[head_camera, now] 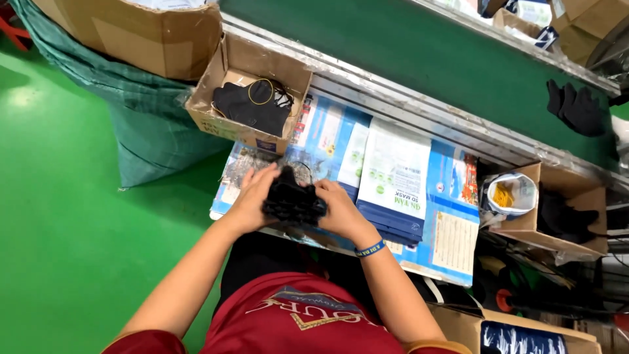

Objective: Manually counting and packaging black 3D face masks into plastic pouches at a factory workstation.

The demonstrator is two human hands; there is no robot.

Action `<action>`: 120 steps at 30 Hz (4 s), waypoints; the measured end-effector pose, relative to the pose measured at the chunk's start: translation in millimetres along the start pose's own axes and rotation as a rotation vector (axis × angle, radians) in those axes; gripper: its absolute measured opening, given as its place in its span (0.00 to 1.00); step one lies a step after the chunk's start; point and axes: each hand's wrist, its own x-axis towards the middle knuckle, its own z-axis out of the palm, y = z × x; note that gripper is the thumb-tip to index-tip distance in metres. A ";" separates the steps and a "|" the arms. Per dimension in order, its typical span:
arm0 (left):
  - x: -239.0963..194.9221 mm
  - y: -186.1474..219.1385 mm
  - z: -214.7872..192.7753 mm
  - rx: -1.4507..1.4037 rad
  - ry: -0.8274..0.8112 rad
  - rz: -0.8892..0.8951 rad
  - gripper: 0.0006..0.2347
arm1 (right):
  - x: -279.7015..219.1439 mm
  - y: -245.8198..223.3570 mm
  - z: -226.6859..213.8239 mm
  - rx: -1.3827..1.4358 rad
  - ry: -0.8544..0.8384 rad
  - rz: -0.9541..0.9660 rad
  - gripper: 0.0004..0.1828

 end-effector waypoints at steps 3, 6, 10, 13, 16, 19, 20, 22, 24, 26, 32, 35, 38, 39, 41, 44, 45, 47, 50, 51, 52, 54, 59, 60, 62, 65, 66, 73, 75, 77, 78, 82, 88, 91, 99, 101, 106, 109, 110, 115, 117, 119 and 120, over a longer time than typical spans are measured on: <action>10.9 7.7 -4.7 0.006 -0.004 0.028 0.35 | 11.7 -13.0 1.3 -0.012 -0.036 0.118 0.40; -5.0 -1.2 10.1 -0.046 -0.079 0.031 0.36 | 5.5 -13.1 13.9 -0.003 0.077 -0.020 0.38; -13.8 -33.1 26.5 0.181 -0.067 0.008 0.25 | -4.4 22.4 32.6 0.136 0.118 0.027 0.24; -10.8 7.6 3.9 -0.400 -0.081 -0.171 0.28 | -30.6 46.2 42.2 0.639 0.079 0.184 0.18; -6.0 34.0 -8.3 -0.888 -0.092 -0.144 0.39 | -36.9 20.6 28.8 0.783 0.114 0.232 0.17; -10.6 31.4 9.8 -0.872 -0.128 -0.117 0.38 | -37.6 -5.1 10.2 0.760 0.064 0.226 0.21; -16.3 28.3 22.8 -0.817 -0.126 -0.181 0.34 | -43.8 -9.3 6.3 0.787 -0.026 0.234 0.21; -10.1 60.5 7.0 -0.899 -0.182 -0.191 0.30 | -47.4 -21.0 -10.4 0.730 -0.130 0.203 0.20; -8.3 73.5 -8.9 -0.988 -0.249 -0.196 0.27 | -60.1 -8.4 -26.1 0.669 -0.223 0.178 0.18; -10.0 66.7 -28.8 -0.741 -0.379 -0.210 0.19 | -80.2 26.5 -39.6 0.178 0.027 -0.120 0.24; 47.6 26.3 -56.8 0.504 -0.446 -0.164 0.20 | -133.4 76.8 -87.7 -0.338 0.313 0.151 0.19; 59.4 74.2 -16.9 0.131 -0.539 0.174 0.23 | -129.5 56.8 -67.1 -0.370 0.347 0.136 0.21; 58.2 94.1 73.6 0.055 -0.787 0.363 0.22 | -120.0 45.0 -63.2 -0.525 0.358 0.142 0.20; 58.5 98.7 92.7 0.063 -0.784 0.368 0.22 | -120.6 51.6 -60.3 -0.528 0.365 0.136 0.20; 56.0 107.0 132.0 0.177 -0.913 0.325 0.22 | -125.1 64.0 -50.7 -0.633 0.327 0.160 0.19; 44.2 112.7 145.9 0.315 -0.959 0.245 0.19 | -130.5 73.9 -47.5 -0.646 0.394 0.202 0.15; 42.6 116.5 146.1 0.314 -0.958 0.242 0.19 | -131.6 71.8 -50.5 -0.645 0.392 0.201 0.15; 40.2 121.8 143.4 0.414 -0.961 0.254 0.17 | -128.6 68.0 -55.8 -0.572 0.440 0.172 0.12; 42.0 128.9 139.6 0.470 -0.997 0.234 0.16 | -118.8 40.7 -75.4 -0.556 0.492 0.140 0.21; 42.1 128.0 139.1 0.471 -0.995 0.227 0.16 | -118.0 48.6 -76.2 -0.553 0.489 0.136 0.21; 43.6 127.6 138.8 0.466 -1.005 0.226 0.16 | -118.0 56.2 -77.8 -0.401 0.532 0.202 0.21; 45.8 128.6 138.7 0.458 -1.018 0.229 0.16 | -119.9 71.2 -77.5 -0.251 0.573 0.273 0.21; 48.4 131.8 135.8 0.472 -1.042 0.227 0.16 | -112.4 85.9 -85.4 -0.344 0.501 0.363 0.05; 47.1 131.1 137.1 0.471 -1.042 0.229 0.16 | -111.9 82.3 -89.6 -0.345 0.501 0.364 0.05; 45.7 128.5 139.2 0.471 -1.042 0.232 0.17 | -109.0 76.0 -98.2 -0.263 0.364 0.399 0.07; 47.3 127.0 138.7 0.462 -1.041 0.232 0.17 | -112.5 58.0 -86.3 -0.380 0.245 0.298 0.09; 46.6 126.3 139.5 0.456 -1.038 0.229 0.17 | -117.5 61.5 -75.1 -0.382 0.238 0.297 0.09; 47.9 131.5 138.2 0.491 -1.057 0.237 0.16 | -121.5 72.8 -49.5 -0.839 0.292 0.096 0.17; 45.3 130.4 139.6 0.502 -1.064 0.238 0.16 | -114.4 71.0 -53.8 -0.829 0.284 0.114 0.14; 43.3 126.8 142.8 0.502 -1.059 0.239 0.16 | -101.6 62.2 -65.4 -0.823 0.362 0.219 0.13; 43.1 127.3 142.0 0.503 -1.050 0.239 0.16 | -96.9 54.1 -68.3 -0.828 0.362 0.211 0.13; 49.8 117.5 141.1 0.444 -1.010 0.274 0.17 | -81.6 18.6 -85.9 -0.602 0.348 0.130 0.20; 95.8 93.5 83.0 -0.200 -0.947 0.063 0.20 | -77.6 13.4 -114.3 -0.248 0.546 0.200 0.18; 105.8 98.0 56.3 -0.569 -0.748 -0.051 0.18 | -76.1 16.1 -118.6 0.015 0.434 0.297 0.15; 97.0 123.3 49.8 -0.228 -0.175 -0.049 0.14 | -59.7 -22.4 -84.2 0.080 0.517 0.447 0.14; 92.8 126.8 49.8 -0.167 -0.100 -0.170 0.11 | -56.3 -47.7 -66.3 -0.515 0.686 0.097 0.20; 83.6 110.5 44.6 -0.278 -0.141 -0.250 0.10 | -61.5 -43.0 -66.3 -0.438 0.630 0.137 0.23; 78.5 110.1 39.2 -0.211 -0.185 -0.263 0.11 | -65.0 -43.6 -71.0 -0.265 0.649 0.175 0.20; 77.7 109.9 38.0 -0.121 -0.209 -0.243 0.11 | -65.3 -45.5 -70.7 -0.217 0.616 0.159 0.20; 74.2 111.9 45.9 -0.121 -0.139 -0.167 0.11 | -60.2 -40.4 -38.2 -0.339 0.574 0.084 0.26; 70.7 105.7 54.1 -0.239 -0.124 -0.190 0.12 | -57.7 -37.3 -33.7 -0.379 0.584 0.012 0.31; 66.7 93.8 67.4 -0.527 -0.114 -0.331 0.13 | -56.6 -31.8 -38.5 -0.410 0.610 0.022 0.29; 64.0 93.4 66.1 -0.523 -0.115 -0.329 0.13 | -56.4 -31.3 -38.3 -0.408 0.614 0.021 0.29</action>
